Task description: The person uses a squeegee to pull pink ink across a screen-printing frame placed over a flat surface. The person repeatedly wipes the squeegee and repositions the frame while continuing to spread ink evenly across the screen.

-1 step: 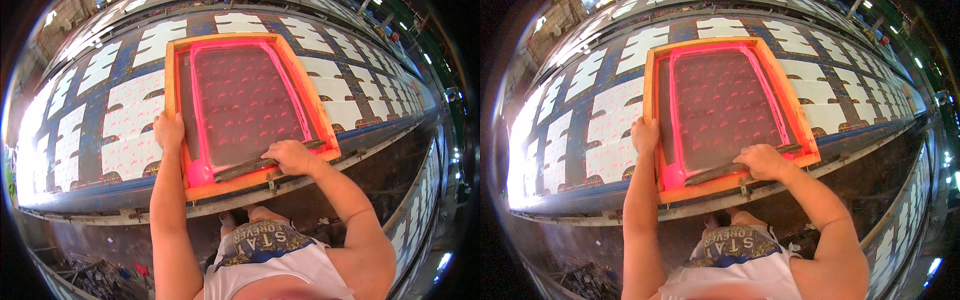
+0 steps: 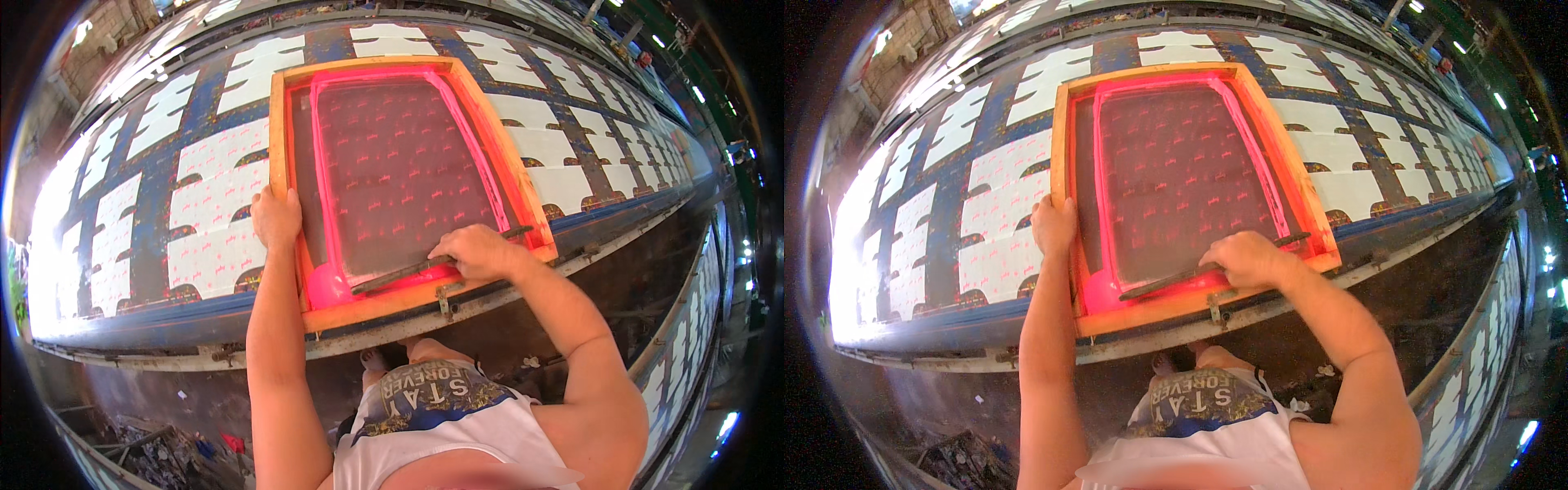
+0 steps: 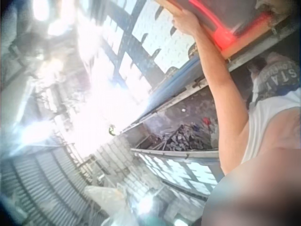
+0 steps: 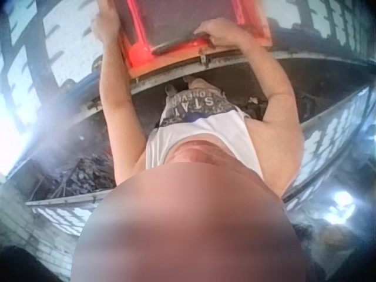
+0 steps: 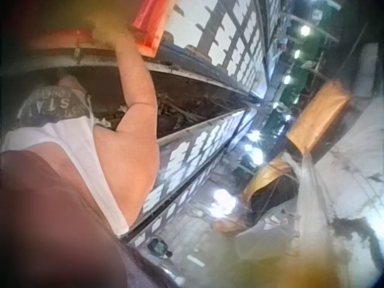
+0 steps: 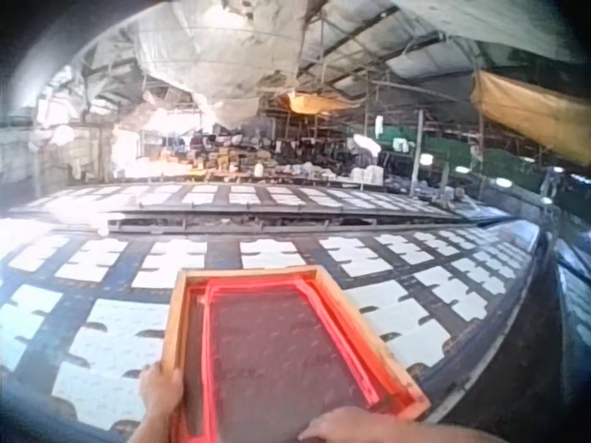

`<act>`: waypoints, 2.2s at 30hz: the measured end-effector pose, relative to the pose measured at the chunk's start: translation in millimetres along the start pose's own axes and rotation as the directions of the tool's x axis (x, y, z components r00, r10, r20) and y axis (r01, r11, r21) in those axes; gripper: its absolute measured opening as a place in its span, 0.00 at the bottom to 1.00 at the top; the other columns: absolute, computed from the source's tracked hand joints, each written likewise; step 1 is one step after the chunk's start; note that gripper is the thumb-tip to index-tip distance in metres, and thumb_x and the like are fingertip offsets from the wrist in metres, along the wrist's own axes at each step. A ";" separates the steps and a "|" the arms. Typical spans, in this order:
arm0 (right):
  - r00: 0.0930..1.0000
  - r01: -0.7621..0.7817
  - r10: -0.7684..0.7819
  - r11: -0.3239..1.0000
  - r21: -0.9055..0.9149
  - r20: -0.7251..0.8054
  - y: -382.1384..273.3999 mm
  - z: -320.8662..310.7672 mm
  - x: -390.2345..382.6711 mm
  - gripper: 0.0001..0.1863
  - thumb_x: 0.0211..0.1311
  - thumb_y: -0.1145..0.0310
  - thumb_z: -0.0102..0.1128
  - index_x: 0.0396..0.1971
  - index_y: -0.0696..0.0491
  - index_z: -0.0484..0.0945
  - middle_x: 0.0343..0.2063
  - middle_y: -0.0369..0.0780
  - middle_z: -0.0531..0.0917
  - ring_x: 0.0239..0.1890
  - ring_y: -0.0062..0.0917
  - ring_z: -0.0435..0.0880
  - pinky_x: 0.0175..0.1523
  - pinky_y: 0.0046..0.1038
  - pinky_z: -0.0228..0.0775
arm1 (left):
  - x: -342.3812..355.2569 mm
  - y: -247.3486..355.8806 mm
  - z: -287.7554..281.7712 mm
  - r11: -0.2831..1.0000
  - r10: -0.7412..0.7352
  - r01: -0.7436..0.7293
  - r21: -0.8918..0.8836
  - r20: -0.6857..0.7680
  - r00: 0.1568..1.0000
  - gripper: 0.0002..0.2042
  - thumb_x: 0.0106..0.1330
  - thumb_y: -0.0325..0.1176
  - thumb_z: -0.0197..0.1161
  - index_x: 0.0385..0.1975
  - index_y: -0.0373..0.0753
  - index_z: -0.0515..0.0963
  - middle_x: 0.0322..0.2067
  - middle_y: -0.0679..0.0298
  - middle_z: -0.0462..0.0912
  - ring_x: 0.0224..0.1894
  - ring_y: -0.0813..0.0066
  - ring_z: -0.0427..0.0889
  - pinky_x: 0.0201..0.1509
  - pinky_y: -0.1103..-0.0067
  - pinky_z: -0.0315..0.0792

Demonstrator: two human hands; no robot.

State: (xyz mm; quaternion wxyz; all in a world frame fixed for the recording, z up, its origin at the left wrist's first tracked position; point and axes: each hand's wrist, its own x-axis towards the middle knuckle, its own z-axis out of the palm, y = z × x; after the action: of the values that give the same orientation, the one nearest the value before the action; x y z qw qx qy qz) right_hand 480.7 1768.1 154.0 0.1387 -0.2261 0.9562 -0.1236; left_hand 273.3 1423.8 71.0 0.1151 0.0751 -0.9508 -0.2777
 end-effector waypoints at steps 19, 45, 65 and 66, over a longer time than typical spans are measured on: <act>0.894 -0.160 0.085 0.978 -0.135 -0.440 255.6 -113.5 341.4 0.25 0.66 0.75 0.60 0.58 0.39 0.92 0.48 0.46 0.94 0.53 0.48 0.92 0.57 0.54 0.84 | 7.0 5.6 6.9 0.993 -0.118 0.118 -0.016 -0.014 0.993 0.25 0.73 0.43 0.75 0.63 0.32 0.85 0.52 0.46 0.85 0.56 0.44 0.86 0.61 0.56 0.81; 0.937 -0.050 -0.011 0.985 -0.166 -0.350 123.9 -37.2 161.2 0.18 0.59 0.75 0.66 0.48 0.46 0.92 0.40 0.42 0.91 0.47 0.44 0.92 0.51 0.49 0.85 | 12.3 -10.1 11.7 1.000 0.017 -0.018 -0.003 -0.056 0.998 0.25 0.74 0.48 0.73 0.60 0.34 0.87 0.52 0.42 0.88 0.57 0.39 0.87 0.62 0.52 0.81; 0.946 -0.005 -0.047 0.987 -0.160 -0.320 -28.4 49.9 -28.3 0.27 0.61 0.49 0.78 0.53 0.52 0.90 0.44 0.45 0.88 0.52 0.43 0.88 0.57 0.46 0.79 | 2.8 2.8 11.6 0.992 -0.002 0.019 0.128 -0.135 0.991 0.29 0.76 0.53 0.67 0.60 0.31 0.84 0.62 0.41 0.86 0.68 0.41 0.84 0.70 0.52 0.79; 0.936 0.022 -0.072 0.989 -0.147 -0.344 -28.5 51.6 -31.9 0.29 0.62 0.46 0.78 0.53 0.53 0.89 0.45 0.45 0.88 0.53 0.43 0.87 0.58 0.46 0.78 | 4.2 3.8 10.6 0.988 -0.013 0.026 0.149 -0.087 0.996 0.29 0.77 0.55 0.66 0.59 0.31 0.85 0.61 0.40 0.87 0.67 0.40 0.85 0.70 0.51 0.80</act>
State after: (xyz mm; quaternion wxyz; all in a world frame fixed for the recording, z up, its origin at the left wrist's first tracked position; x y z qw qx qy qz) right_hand 536.1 1749.3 121.2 -0.0518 -0.2329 0.9663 -0.0969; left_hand 266.1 1431.6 65.1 0.1471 0.1049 -0.9624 -0.2030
